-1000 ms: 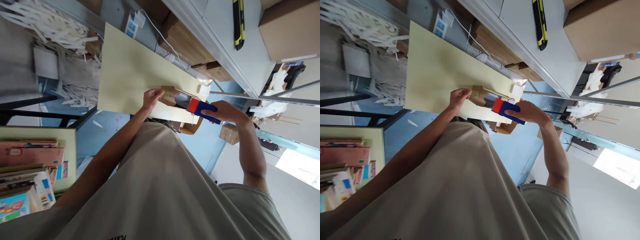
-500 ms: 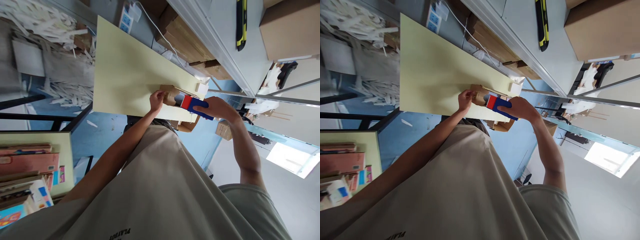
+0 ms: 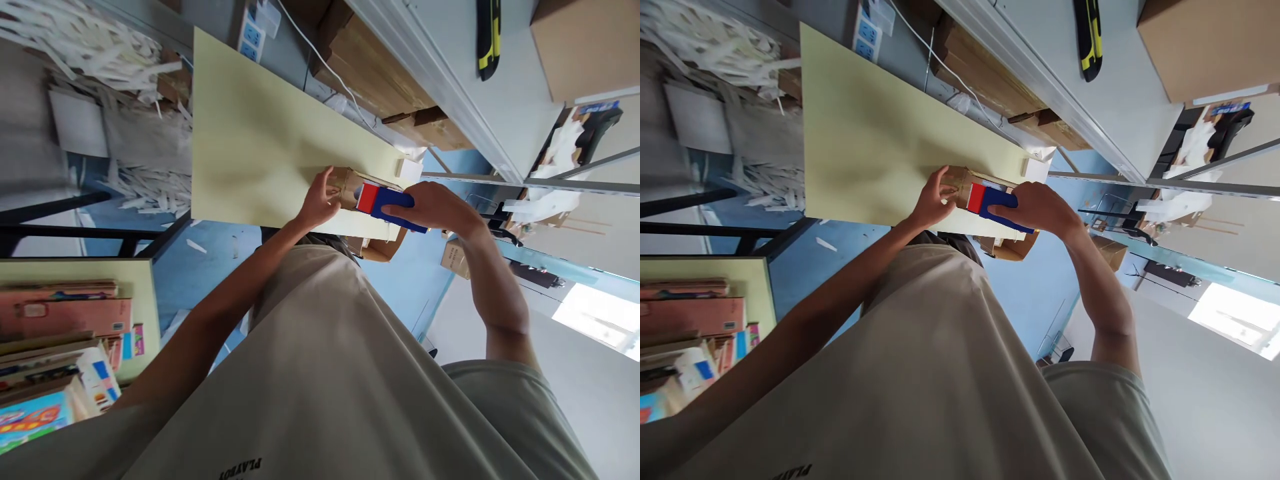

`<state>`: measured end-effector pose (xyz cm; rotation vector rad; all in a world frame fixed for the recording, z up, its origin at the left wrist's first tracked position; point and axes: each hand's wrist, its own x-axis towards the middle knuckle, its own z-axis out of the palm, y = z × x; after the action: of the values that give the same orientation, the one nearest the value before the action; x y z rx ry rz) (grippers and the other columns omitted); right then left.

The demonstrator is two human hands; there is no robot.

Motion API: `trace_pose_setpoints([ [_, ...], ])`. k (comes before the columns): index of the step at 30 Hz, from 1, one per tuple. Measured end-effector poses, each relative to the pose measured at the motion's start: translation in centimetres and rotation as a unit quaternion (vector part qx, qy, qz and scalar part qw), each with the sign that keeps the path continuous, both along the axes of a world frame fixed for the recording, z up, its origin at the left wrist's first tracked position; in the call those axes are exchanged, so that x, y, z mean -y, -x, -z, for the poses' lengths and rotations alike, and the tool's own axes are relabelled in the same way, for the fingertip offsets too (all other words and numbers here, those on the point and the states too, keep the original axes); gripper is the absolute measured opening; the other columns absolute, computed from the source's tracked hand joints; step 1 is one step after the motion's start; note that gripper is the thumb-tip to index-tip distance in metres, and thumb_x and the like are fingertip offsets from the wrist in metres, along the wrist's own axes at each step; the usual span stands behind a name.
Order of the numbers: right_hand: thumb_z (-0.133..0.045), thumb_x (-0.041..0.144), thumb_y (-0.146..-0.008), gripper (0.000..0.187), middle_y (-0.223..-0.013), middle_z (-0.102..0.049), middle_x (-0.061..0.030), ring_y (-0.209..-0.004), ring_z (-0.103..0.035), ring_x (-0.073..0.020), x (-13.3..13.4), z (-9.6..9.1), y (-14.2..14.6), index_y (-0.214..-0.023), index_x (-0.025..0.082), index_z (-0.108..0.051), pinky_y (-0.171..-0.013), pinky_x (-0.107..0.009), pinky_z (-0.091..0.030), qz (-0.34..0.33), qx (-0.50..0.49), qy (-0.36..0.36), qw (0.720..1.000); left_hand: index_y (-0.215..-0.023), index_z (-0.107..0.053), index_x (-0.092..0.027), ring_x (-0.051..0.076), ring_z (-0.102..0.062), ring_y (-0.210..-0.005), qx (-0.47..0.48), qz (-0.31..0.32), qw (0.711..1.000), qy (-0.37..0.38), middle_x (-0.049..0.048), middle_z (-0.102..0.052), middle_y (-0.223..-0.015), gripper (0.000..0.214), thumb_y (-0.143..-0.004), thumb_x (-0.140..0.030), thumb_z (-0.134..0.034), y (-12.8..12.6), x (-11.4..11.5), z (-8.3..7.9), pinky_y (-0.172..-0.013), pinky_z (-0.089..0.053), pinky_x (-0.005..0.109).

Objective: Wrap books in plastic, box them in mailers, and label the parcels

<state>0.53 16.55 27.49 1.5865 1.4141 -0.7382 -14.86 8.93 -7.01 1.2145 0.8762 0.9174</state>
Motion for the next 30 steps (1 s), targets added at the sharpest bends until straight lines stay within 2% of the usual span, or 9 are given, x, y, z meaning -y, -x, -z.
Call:
trace_pose_setpoints([
  [4, -0.058, 0.078, -0.111, 0.067, -0.081, -0.078, -0.0151, -0.086, -0.075, -0.0319, -0.1, 0.1, 1.0, -0.103, 0.017, -0.083, -0.083, -0.041, -0.050, -0.029, 0.010, -0.015, 0.999, -0.182, -0.044, -0.029, 0.046, -0.064, -0.151, -0.052, 0.087, 0.990, -0.103, 0.0225, -0.054, -0.172, 0.121, -0.083, -0.064, -0.105, 0.2, -2.5, -2.1, -0.126, -0.061, 0.065],
  [6, -0.059, 0.078, -0.111, 0.068, -0.084, -0.079, -0.0172, -0.091, -0.076, -0.0339, -0.1, 0.1, 1.6, -0.106, 0.015, -0.084, -0.086, -0.042, -0.051, -0.043, 0.013, -0.021, 0.999, -0.171, -0.060, -0.029, 0.046, -0.065, -0.147, -0.083, 0.100, 0.981, -0.144, 0.0205, -0.057, -0.166, 0.106, -0.081, -0.058, -0.108, -0.4, -3.5, -2.7, -0.125, -0.060, 0.065],
  [8, -0.060, 0.079, -0.110, 0.069, -0.087, -0.080, -0.0186, -0.094, -0.077, -0.0360, -0.1, 0.1, 1.9, -0.109, 0.014, -0.084, -0.087, -0.043, -0.051, -0.054, 0.011, -0.027, 0.998, -0.151, -0.074, -0.027, 0.042, -0.068, -0.139, -0.111, 0.098, 0.974, -0.172, 0.0176, -0.062, -0.154, 0.075, -0.085, -0.048, -0.104, -1.2, -4.2, -2.7, -0.121, -0.062, 0.062],
  [11, -0.057, 0.083, -0.109, 0.075, -0.090, -0.081, -0.0201, -0.099, -0.077, -0.0392, 0.1, 0.2, 1.8, -0.116, 0.014, -0.084, -0.089, -0.045, -0.053, -0.063, -0.003, -0.039, 0.997, -0.126, -0.082, -0.024, 0.039, -0.071, -0.130, -0.151, 0.093, 0.968, -0.180, 0.0165, -0.065, -0.142, 0.040, -0.093, -0.042, -0.095, -2.2, -4.8, -1.8, -0.117, -0.063, 0.059],
  [15, -0.057, 0.085, -0.108, 0.077, -0.094, -0.081, -0.0218, -0.102, -0.077, -0.0412, 0.6, 0.4, 0.4, -0.119, 0.013, -0.084, -0.090, -0.047, -0.054, -0.052, 0.004, -0.039, 0.998, -0.119, -0.081, -0.022, 0.042, -0.068, -0.134, -0.182, 0.093, 0.967, -0.155, 0.0207, -0.066, -0.141, 0.033, -0.098, -0.045, -0.091, -2.4, -4.7, -0.7, -0.123, -0.058, 0.063],
  [19, -0.057, 0.089, -0.106, 0.081, -0.095, -0.082, -0.0228, -0.099, -0.078, -0.0404, 1.3, 1.1, -2.7, -0.116, 0.013, -0.084, -0.087, -0.047, -0.055, -0.022, 0.034, -0.015, 0.999, -0.127, -0.078, -0.023, 0.044, -0.066, -0.140, -0.204, 0.088, 0.965, -0.142, 0.0188, -0.065, -0.142, 0.049, -0.088, -0.038, -0.103, -1.7, -3.8, -0.6, -0.127, -0.056, 0.064],
  [22, -0.060, 0.094, -0.102, 0.086, -0.093, -0.082, -0.0234, -0.097, -0.079, -0.0397, 1.8, 2.9, -5.9, -0.116, 0.013, -0.084, -0.084, -0.045, -0.056, -0.005, 0.041, -0.005, 0.999, -0.133, -0.076, -0.025, 0.045, -0.067, -0.142, -0.220, 0.099, 0.962, -0.124, 0.0175, -0.063, -0.145, 0.062, -0.080, -0.026, -0.108, -1.3, -3.3, -0.5, -0.128, -0.056, 0.064],
  [26, -0.064, 0.094, -0.100, 0.090, -0.102, -0.084, -0.0273, -0.103, -0.081, -0.0417, 2.1, 7.3, -9.3, -0.123, 0.010, -0.084, -0.086, -0.045, -0.059, 0.018, 0.035, -0.008, 0.999, -0.140, -0.073, -0.026, 0.040, -0.070, -0.143, -0.227, 0.095, 0.962, -0.120, 0.0165, -0.063, -0.145, 0.070, -0.080, -0.014, -0.107, -1.0, -2.9, 0.1, -0.128, -0.059, 0.059],
  [30, -0.072, 0.090, -0.098, 0.089, -0.116, -0.085, -0.0307, -0.109, -0.080, -0.0435, 2.5, 11.5, -11.1, -0.131, 0.008, -0.083, -0.091, -0.048, -0.061, 0.047, 0.015, -0.017, 0.999, -0.147, -0.072, -0.031, 0.034, -0.077, -0.130, -0.216, 0.048, 0.971, -0.091, 0.0135, -0.069, -0.146, 0.070, -0.086, -0.025, -0.105, -0.7, -2.1, 0.1, -0.121, -0.065, 0.054],
])
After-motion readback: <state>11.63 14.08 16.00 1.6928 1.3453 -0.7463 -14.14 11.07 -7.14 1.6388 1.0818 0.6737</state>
